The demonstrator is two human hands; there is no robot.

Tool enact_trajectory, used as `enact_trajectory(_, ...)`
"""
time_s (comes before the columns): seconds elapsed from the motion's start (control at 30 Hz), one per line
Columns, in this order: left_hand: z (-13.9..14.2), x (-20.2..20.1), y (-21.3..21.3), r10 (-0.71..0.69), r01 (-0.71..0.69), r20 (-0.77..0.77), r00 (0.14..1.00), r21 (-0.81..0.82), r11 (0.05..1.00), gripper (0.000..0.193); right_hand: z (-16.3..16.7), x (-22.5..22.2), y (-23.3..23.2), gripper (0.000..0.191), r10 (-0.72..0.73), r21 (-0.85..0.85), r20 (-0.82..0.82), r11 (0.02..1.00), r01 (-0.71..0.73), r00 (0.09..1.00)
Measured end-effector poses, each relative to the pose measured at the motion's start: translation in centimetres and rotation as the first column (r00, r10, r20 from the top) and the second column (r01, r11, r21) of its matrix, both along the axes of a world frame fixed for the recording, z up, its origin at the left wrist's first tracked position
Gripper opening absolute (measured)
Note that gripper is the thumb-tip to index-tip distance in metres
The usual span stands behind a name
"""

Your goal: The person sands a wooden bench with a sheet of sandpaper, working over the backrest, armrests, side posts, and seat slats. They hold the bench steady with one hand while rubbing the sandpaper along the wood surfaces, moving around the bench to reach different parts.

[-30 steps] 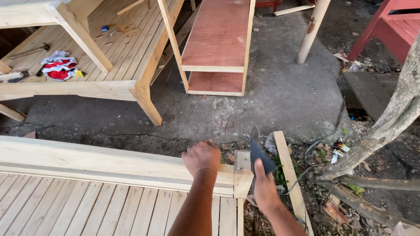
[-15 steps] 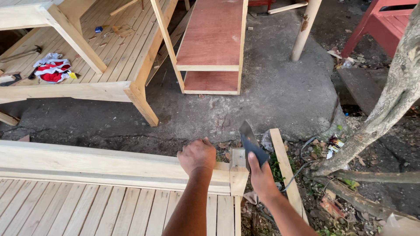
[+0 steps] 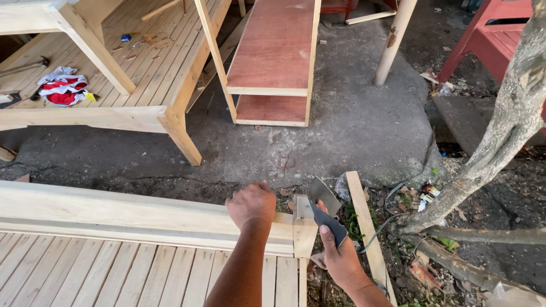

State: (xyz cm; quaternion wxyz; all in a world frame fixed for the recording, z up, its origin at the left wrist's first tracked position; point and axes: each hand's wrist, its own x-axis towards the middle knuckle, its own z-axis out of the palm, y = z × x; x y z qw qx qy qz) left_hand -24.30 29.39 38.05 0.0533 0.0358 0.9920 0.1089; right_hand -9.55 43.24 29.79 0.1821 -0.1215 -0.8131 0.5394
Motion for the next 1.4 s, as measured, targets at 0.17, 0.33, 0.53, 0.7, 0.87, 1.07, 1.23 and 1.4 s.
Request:
enact_trajectory(0.17,0.2,0.0,-0.1,-0.020,0.021,0.030,0.999,-0.026,0.999,0.051,-0.1,-0.2,0.2,0.061,-0.061,-0.079,0.358,0.992,0.095,0.932)
enact_trajectory(0.33,-0.1,0.0,-0.1,-0.014,0.014,-0.013,1.000,-0.028,1.000,0.050,1.2,1.0,0.0,0.063,0.008,-0.161,0.309,0.986,0.044,0.951)
enact_trajectory(0.53,-0.3,0.1,-0.1,-0.001,0.001,-0.017,1.000,0.000,1.000,0.049,2.7,-0.8,-0.8,0.054,0.022,0.186,0.084,0.982,-0.038,0.996)
enact_trajectory(0.7,-0.4,0.0,-0.2,-0.008,0.008,-0.076,0.997,-0.001,1.000,0.048,4.8,-1.0,-2.4,0.052,0.048,0.528,0.061,0.846,-0.073,0.997)
enact_trajectory(0.87,0.5,0.1,-0.2,-0.009,0.004,-0.133,0.991,-0.035,0.999,0.049,8.1,-1.9,-3.8,0.054,0.061,0.763,0.185,0.620,-0.183,0.981)
enact_trajectory(1.07,1.6,0.4,-0.5,-0.045,0.045,0.003,0.999,-0.028,0.999,0.056,8.5,-3.1,-2.6,0.055,-0.047,0.762,0.450,0.542,-0.355,0.892)
enact_trajectory(1.23,1.4,0.2,-0.5,-0.027,0.028,-0.062,0.998,0.012,1.000,0.052,7.9,-2.0,-2.5,0.061,0.092,0.899,0.210,0.373,-0.229,0.973)
enact_trajectory(1.4,0.9,0.0,-0.4,-0.024,0.025,-0.077,0.997,0.016,1.000,0.051,8.2,-3.9,-3.5,0.052,-0.022,0.845,0.491,0.255,-0.470,0.871)
